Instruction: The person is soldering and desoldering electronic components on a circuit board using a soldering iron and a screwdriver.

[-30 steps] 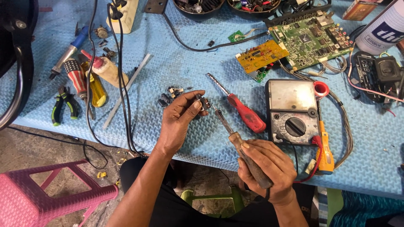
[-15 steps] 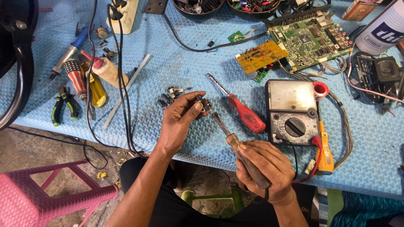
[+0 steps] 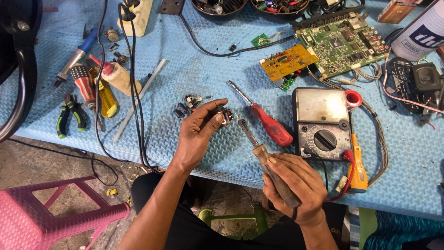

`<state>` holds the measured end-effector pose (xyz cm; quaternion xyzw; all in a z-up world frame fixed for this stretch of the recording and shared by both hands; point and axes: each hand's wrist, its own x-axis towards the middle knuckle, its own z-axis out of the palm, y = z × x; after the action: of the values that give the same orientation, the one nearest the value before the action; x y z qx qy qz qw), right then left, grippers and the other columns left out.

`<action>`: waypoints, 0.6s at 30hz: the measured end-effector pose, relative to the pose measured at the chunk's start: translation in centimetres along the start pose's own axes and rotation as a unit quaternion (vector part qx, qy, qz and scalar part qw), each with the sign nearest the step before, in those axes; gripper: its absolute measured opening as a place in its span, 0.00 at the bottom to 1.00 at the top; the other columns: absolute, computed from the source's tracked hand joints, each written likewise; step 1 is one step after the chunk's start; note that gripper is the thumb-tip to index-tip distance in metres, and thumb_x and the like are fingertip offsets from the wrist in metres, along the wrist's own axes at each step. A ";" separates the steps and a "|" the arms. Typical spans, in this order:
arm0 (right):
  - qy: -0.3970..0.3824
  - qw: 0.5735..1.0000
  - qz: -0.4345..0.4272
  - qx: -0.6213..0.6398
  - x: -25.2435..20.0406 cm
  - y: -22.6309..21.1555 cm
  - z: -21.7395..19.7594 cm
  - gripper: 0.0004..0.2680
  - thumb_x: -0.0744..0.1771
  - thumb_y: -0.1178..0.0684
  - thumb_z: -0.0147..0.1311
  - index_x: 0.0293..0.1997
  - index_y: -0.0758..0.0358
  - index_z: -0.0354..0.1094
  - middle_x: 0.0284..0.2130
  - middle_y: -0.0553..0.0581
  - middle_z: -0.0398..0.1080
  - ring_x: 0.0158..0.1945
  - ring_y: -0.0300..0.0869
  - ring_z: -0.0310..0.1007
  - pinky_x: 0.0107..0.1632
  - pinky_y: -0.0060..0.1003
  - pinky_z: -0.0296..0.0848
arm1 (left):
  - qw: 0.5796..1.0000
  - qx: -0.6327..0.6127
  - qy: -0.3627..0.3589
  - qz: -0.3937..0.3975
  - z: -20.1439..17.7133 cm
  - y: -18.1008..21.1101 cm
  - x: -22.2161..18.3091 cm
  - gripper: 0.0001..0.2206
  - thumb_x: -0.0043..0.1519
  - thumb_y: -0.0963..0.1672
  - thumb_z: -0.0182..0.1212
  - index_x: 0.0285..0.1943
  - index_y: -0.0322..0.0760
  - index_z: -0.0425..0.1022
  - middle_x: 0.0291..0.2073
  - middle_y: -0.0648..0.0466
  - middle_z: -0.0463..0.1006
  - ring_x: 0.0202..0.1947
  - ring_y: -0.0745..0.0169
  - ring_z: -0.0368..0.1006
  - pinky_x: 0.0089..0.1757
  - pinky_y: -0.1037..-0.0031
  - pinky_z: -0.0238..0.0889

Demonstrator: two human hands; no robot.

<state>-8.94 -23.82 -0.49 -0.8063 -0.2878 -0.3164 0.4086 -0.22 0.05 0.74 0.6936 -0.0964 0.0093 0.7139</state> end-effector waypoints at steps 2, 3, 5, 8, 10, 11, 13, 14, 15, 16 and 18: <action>0.002 1.000 -0.006 0.000 0.4 -0.1 0.0 0.12 0.66 0.58 0.61 0.54 0.66 0.70 0.46 0.61 0.77 0.48 0.55 0.82 0.53 0.52 0.86 | 1.000 0.015 -0.003 -0.001 0.0 0.0 0.0 0.18 0.68 0.50 0.57 0.67 0.44 0.73 0.56 0.54 0.76 0.56 0.56 0.74 0.56 0.61 0.75; 0.001 1.000 -0.008 0.004 0.6 -0.2 -0.1 0.11 0.66 0.58 0.61 0.53 0.67 0.70 0.45 0.61 0.77 0.47 0.55 0.82 0.52 0.52 0.86 | 1.000 0.024 -0.013 0.013 -0.1 -0.2 0.0 0.18 0.69 0.50 0.55 0.67 0.46 0.71 0.60 0.53 0.74 0.60 0.52 0.72 0.60 0.57 0.74; 0.001 1.000 -0.011 0.007 0.9 -0.3 -0.1 0.11 0.66 0.59 0.61 0.53 0.67 0.70 0.45 0.62 0.77 0.45 0.54 0.83 0.51 0.51 0.85 | 0.999 0.032 -0.023 0.028 -0.1 -0.4 0.0 0.18 0.70 0.50 0.54 0.68 0.48 0.70 0.63 0.52 0.71 0.64 0.48 0.71 0.63 0.53 0.73; 0.001 1.000 -0.027 -0.001 1.1 -0.4 -0.1 0.10 0.66 0.58 0.60 0.52 0.68 0.70 0.44 0.62 0.78 0.44 0.54 0.83 0.50 0.50 0.85 | 0.998 0.047 -0.026 0.038 -0.2 -0.6 0.1 0.18 0.71 0.48 0.54 0.68 0.44 0.71 0.59 0.52 0.73 0.58 0.54 0.73 0.56 0.60 0.73; -0.008 1.000 -0.020 -0.009 0.9 -0.3 -0.1 0.11 0.66 0.58 0.62 0.53 0.66 0.70 0.45 0.62 0.78 0.46 0.55 0.83 0.52 0.51 0.85 | 0.995 0.043 -0.053 0.066 -0.2 -0.9 0.0 0.18 0.73 0.48 0.51 0.71 0.47 0.66 0.60 0.52 0.70 0.62 0.46 0.69 0.69 0.44 0.66; -0.008 1.000 -0.020 -0.009 0.8 -0.3 -0.1 0.11 0.66 0.58 0.62 0.53 0.66 0.70 0.45 0.62 0.78 0.46 0.55 0.83 0.52 0.51 0.85 | 0.995 0.043 -0.054 0.066 -0.2 -0.9 0.0 0.18 0.73 0.48 0.51 0.71 0.47 0.66 0.60 0.52 0.70 0.62 0.46 0.69 0.69 0.44 0.66; -0.013 1.000 -0.015 -0.008 0.7 -0.3 -0.1 0.11 0.66 0.58 0.61 0.54 0.67 0.70 0.47 0.62 0.77 0.47 0.55 0.83 0.52 0.51 0.85 | 0.994 0.052 -0.058 0.073 -0.3 -1.0 0.0 0.18 0.73 0.49 0.50 0.71 0.47 0.65 0.61 0.51 0.70 0.65 0.44 0.67 0.71 0.41 0.62; -0.013 1.000 -0.015 -0.009 0.8 -0.3 -0.1 0.11 0.66 0.58 0.61 0.54 0.67 0.70 0.47 0.62 0.77 0.47 0.55 0.83 0.52 0.51 0.85 | 0.994 0.052 -0.058 0.073 -0.2 -0.9 0.0 0.18 0.73 0.49 0.50 0.71 0.47 0.65 0.61 0.51 0.70 0.65 0.44 0.67 0.71 0.41 0.62; -0.015 1.000 -0.011 -0.007 0.7 -0.3 -0.1 0.11 0.66 0.58 0.61 0.54 0.66 0.70 0.47 0.62 0.77 0.48 0.55 0.82 0.52 0.51 0.85 | 0.994 0.051 -0.057 0.073 -0.2 -0.7 0.0 0.17 0.73 0.48 0.51 0.71 0.47 0.66 0.60 0.52 0.70 0.63 0.45 0.69 0.69 0.43 0.65; -0.016 1.000 -0.008 -0.006 0.7 -0.3 -0.1 0.12 0.66 0.58 0.61 0.54 0.66 0.70 0.47 0.62 0.77 0.49 0.55 0.82 0.53 0.51 0.85 | 0.995 0.049 -0.056 0.072 -0.1 -0.5 0.0 0.17 0.73 0.48 0.51 0.70 0.46 0.67 0.59 0.52 0.71 0.61 0.47 0.70 0.68 0.45 0.69; -0.018 1.000 -0.005 -0.004 0.5 -0.3 0.0 0.12 0.67 0.58 0.61 0.55 0.66 0.70 0.48 0.62 0.77 0.49 0.55 0.82 0.53 0.51 0.86 | 0.995 0.039 -0.058 0.066 -0.2 -0.8 -0.1 0.17 0.73 0.48 0.51 0.70 0.46 0.67 0.61 0.51 0.70 0.63 0.45 0.69 0.68 0.45 0.68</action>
<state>-8.83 -23.63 0.03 -0.8121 -0.2976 -0.3047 0.3988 -0.23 0.20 -0.04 0.7128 -0.1822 0.0198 0.6770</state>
